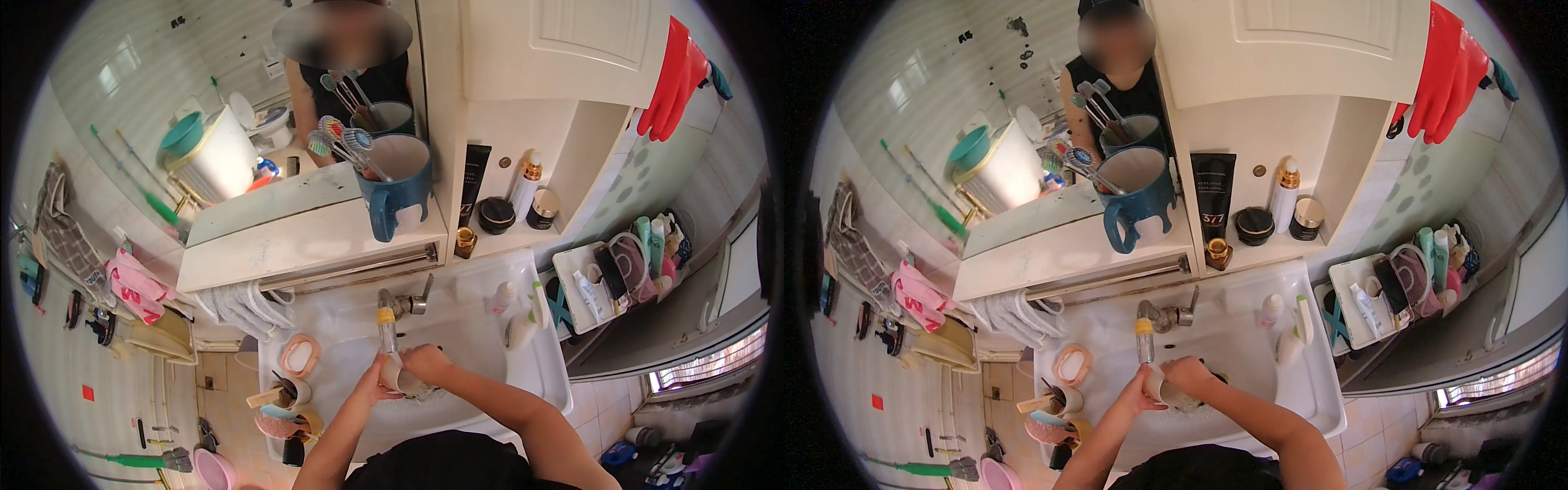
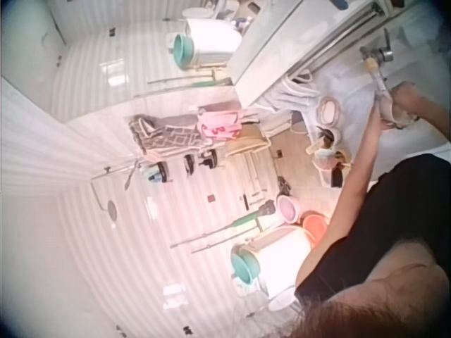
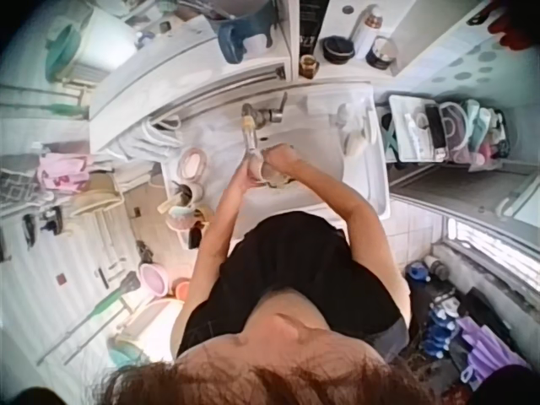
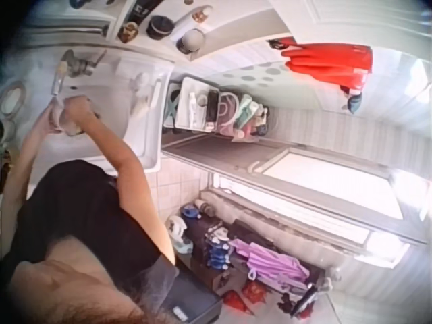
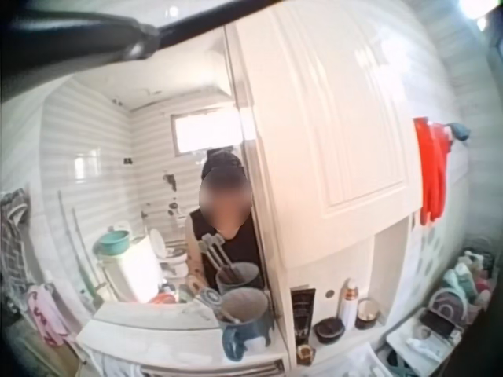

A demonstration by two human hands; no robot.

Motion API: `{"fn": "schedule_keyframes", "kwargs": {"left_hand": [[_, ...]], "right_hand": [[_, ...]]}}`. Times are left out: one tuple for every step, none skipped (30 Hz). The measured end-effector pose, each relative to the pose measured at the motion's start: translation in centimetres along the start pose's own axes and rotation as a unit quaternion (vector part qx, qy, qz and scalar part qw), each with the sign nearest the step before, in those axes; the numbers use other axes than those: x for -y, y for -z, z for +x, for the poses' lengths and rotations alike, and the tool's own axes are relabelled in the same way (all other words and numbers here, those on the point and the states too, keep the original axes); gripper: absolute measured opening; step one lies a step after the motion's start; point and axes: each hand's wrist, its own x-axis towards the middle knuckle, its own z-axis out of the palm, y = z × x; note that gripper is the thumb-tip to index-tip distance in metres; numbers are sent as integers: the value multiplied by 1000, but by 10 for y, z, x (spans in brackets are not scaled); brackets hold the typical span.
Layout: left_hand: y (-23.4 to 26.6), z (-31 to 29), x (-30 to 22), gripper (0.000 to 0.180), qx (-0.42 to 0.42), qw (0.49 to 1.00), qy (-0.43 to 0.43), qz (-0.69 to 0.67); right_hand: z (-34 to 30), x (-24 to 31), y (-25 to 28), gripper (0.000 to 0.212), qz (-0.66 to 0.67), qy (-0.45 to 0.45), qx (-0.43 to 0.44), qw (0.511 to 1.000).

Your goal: The person scrubs the inside and outside of a white mug with a yellow design using a toothbrush and water from the sink faucet. After rinsing and placing the white mug on the shelf, the person picks up a yellow mug and repeats the scrubbing and rinsing process with the toothbrush.

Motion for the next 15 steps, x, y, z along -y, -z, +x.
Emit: {"fn": "schedule_keyframes", "kwargs": {"left_hand": [[5,4,2,67,25,998,32,-38],[8,11,6,66,17,999,35,-37],[10,20,10,65,9,999,38,-35],[10,23,14,64,2,999,42,-31],[11,24,17,63,3,999,23,-49],[13,24,20,62,4,998,4,-66],[13,24,23,61,6,996,-14,-84],[15,23,26,60,20,991,-26,-129],[16,23,29,59,33,983,-39,-174],[17,20,29,59,45,973,-53,-219],[16,19,29,58,45,974,-61,-213],[14,17,29,58,44,975,-69,-208],[13,15,29,58,43,975,-77,-203],[12,14,29,58,49,976,-77,-197],[11,13,29,59,54,977,-78,-192]], "right_hand": [[1,5,5,9,-22,18,13,1000],[1,7,8,8,-44,34,27,998],[1,7,7,9,-46,37,17,998],[-1,7,3,10,-47,36,7,998],[-3,7,0,12,-48,36,-3,998],[-5,6,-5,12,-15,-2,-20,1000],[-8,5,-10,12,17,-40,-37,998],[-12,3,-13,12,49,-79,-53,994],[-18,1,-15,12,42,-98,-48,993],[-23,0,-11,13,35,-115,-44,992],[-26,1,-7,14,29,-132,-40,990],[-30,7,-5,14,63,-136,-22,989],[-34,15,-1,14,96,-140,-3,985],[-38,21,0,14,130,-144,14,981],[-41,24,-3,15,149,-122,6,981]]}}
